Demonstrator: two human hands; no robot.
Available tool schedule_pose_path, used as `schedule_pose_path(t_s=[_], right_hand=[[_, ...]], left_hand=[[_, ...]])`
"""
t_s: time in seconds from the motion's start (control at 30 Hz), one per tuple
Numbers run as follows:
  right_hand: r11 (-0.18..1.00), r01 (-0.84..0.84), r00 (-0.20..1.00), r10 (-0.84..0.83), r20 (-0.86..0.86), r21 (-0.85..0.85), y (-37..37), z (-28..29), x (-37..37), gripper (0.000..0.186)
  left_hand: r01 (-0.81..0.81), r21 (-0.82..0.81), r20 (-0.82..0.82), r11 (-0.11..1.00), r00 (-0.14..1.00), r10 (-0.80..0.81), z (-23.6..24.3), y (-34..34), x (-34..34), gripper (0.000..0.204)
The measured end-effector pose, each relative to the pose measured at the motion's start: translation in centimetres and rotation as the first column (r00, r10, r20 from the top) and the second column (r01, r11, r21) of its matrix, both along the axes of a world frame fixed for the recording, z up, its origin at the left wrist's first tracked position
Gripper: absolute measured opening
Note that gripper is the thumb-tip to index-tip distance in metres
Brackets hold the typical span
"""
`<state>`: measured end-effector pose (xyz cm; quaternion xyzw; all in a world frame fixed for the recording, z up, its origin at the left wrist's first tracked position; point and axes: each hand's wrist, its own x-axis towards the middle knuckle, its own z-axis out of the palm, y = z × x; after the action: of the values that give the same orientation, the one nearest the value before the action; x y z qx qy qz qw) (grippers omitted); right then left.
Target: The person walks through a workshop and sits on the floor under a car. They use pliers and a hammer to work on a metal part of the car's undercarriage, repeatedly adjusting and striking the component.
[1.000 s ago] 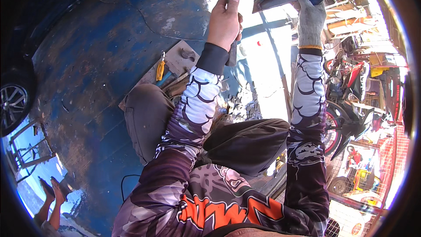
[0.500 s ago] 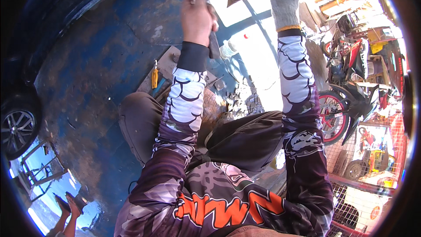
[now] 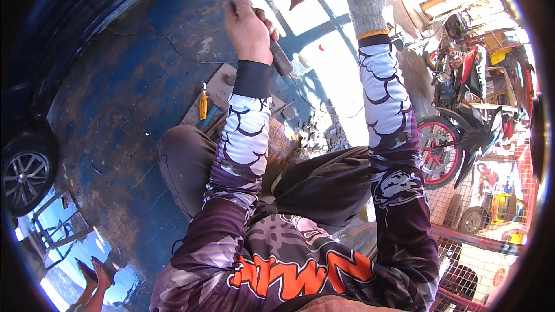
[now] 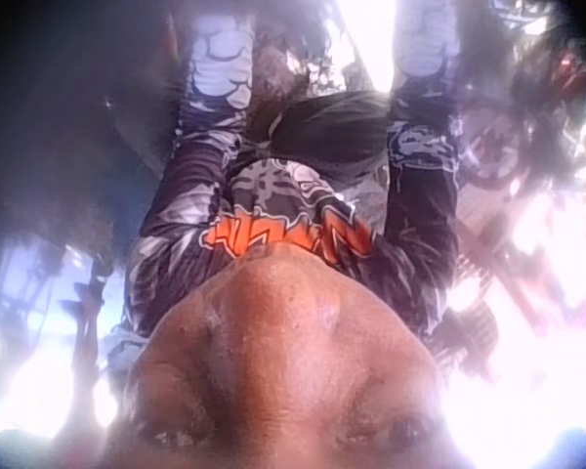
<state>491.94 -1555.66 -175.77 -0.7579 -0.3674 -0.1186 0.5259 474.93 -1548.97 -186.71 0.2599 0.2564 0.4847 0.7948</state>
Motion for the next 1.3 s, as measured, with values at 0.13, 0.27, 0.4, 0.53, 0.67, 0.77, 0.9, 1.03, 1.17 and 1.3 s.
schedule_pose_path(t_s=[0.13,0.27,0.4,0.53,0.67,0.77,0.9,1.03,1.17,1.3], right_hand=[[0.986,-0.091,0.990,0.104,-0.093,0.138,0.8,-0.3,-0.1,0.016],[0.942,-0.207,0.948,0.260,-0.185,0.266,1.2,-0.9,0.2,0.013],[0.931,-0.219,0.940,0.282,-0.194,0.292,1.1,-1.0,0.5,0.018],[0.985,-0.103,0.985,0.121,-0.122,0.142,0.2,-0.6,0.7,0.025],[0.992,0.042,0.998,-0.046,-0.033,-0.117,-0.2,-0.2,0.9,0.028],[0.994,-0.107,0.994,0.107,-0.035,0.017,0.0,-0.4,0.7,0.026],[0.983,-0.128,0.983,0.144,-0.117,0.132,0.1,-1.0,-0.4,0.022],[0.979,-0.141,0.987,0.151,-0.061,0.144,0.1,-1.3,-1.2,0.018],[0.963,-0.177,0.974,0.202,-0.105,0.204,0.3,-1.3,-0.9,0.018],[0.969,-0.177,0.972,0.199,-0.121,0.174,0.2,-1.5,-0.6,0.022]], left_hand=[[0.211,-0.045,-0.018,0.976,0.977,-0.212,-0.2,-0.2,-0.3,0.027],[0.276,0.124,-0.107,0.953,0.959,-0.264,-0.5,0.4,-0.6,0.028],[-0.026,-0.021,0.064,0.999,0.998,0.028,-0.1,0.6,-0.9,0.029],[0.393,0.138,-0.135,0.909,0.917,-0.376,0.0,-0.9,-0.1,0.027],[0.143,0.166,-0.102,0.976,0.987,-0.127,-0.9,-0.5,-0.3,0.026],[0.131,0.129,-0.047,0.983,0.991,-0.126,-1.4,0.5,-0.9,0.027],[0.069,0.076,0.012,0.995,0.997,-0.070,-1.5,0.2,-1.5,0.028],[0.135,0.145,-0.053,0.980,0.990,-0.129,-1.3,-1.1,-1.3,0.029],[0.189,0.187,-0.071,0.964,0.981,-0.178,-1.2,-0.8,-0.9,0.029],[-0.098,0.094,0.081,0.991,0.993,0.090,-1.2,-0.4,-0.5,0.028]])
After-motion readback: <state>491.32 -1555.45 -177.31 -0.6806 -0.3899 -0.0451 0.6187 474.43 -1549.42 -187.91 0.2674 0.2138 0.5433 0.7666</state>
